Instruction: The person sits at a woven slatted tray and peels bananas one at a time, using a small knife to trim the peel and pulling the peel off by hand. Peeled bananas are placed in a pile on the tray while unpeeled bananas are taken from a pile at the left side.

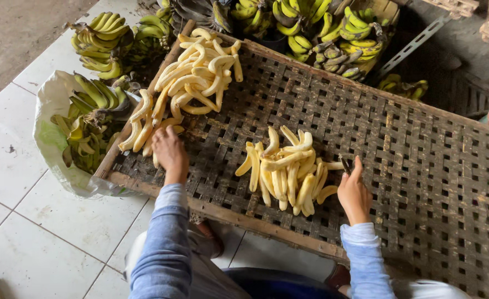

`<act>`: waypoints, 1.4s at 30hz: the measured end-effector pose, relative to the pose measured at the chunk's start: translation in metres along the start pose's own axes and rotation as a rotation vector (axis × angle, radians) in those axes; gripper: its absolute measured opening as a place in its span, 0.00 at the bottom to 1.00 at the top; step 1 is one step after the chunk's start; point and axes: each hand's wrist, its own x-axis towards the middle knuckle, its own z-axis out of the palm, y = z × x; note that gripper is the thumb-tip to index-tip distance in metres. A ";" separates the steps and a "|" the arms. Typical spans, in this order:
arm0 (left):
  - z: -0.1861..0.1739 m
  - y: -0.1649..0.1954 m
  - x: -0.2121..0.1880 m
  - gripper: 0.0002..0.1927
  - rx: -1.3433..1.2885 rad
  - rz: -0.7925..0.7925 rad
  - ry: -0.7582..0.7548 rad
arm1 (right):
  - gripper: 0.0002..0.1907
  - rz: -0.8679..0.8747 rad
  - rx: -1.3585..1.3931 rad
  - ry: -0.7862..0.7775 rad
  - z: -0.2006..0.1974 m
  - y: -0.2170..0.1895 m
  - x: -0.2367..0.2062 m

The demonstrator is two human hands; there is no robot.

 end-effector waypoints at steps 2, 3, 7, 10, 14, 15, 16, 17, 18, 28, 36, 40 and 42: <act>0.005 -0.015 -0.013 0.38 -0.085 -0.036 0.029 | 0.35 0.038 0.031 -0.060 -0.005 -0.008 -0.002; 0.005 -0.017 -0.017 0.38 -0.082 -0.043 0.027 | 0.34 0.120 0.065 -0.163 -0.008 -0.013 -0.002; -0.002 -0.006 -0.013 0.39 -0.073 -0.235 0.039 | 0.33 0.141 0.102 -0.212 -0.026 -0.039 -0.002; -0.011 0.001 -0.003 0.37 -0.196 -0.389 -0.192 | 0.33 0.144 0.134 -0.207 -0.037 -0.047 -0.003; -0.011 0.001 -0.002 0.27 -0.151 -0.261 -0.024 | 0.33 0.178 0.158 -0.241 -0.035 -0.046 -0.007; -0.008 0.000 -0.002 0.29 -0.184 -0.285 -0.045 | 0.33 0.173 0.147 -0.240 -0.032 -0.045 -0.008; -0.004 0.000 -0.003 0.31 -0.218 -0.308 -0.065 | 0.33 0.170 0.136 -0.237 -0.030 -0.043 -0.009; 0.000 0.001 -0.003 0.28 -0.238 -0.329 -0.055 | 0.33 0.147 0.138 -0.204 -0.028 -0.042 -0.010; 0.004 0.001 -0.003 0.25 -0.257 -0.353 -0.045 | 0.33 0.123 0.140 -0.173 -0.025 -0.043 -0.012; -0.040 0.077 -0.013 0.21 -0.899 0.047 0.225 | 0.31 0.093 0.420 -0.231 -0.053 -0.081 -0.026; -0.157 0.175 -0.067 0.22 -2.195 0.085 -0.453 | 0.24 -0.139 1.048 -0.193 -0.106 -0.152 -0.057; -0.191 0.184 -0.076 0.23 -2.345 0.000 -0.353 | 0.23 -0.213 1.035 -0.180 -0.133 -0.163 -0.065; -0.199 0.188 -0.076 0.24 -2.360 -0.029 -0.313 | 0.23 -0.249 0.989 -0.185 -0.140 -0.165 -0.070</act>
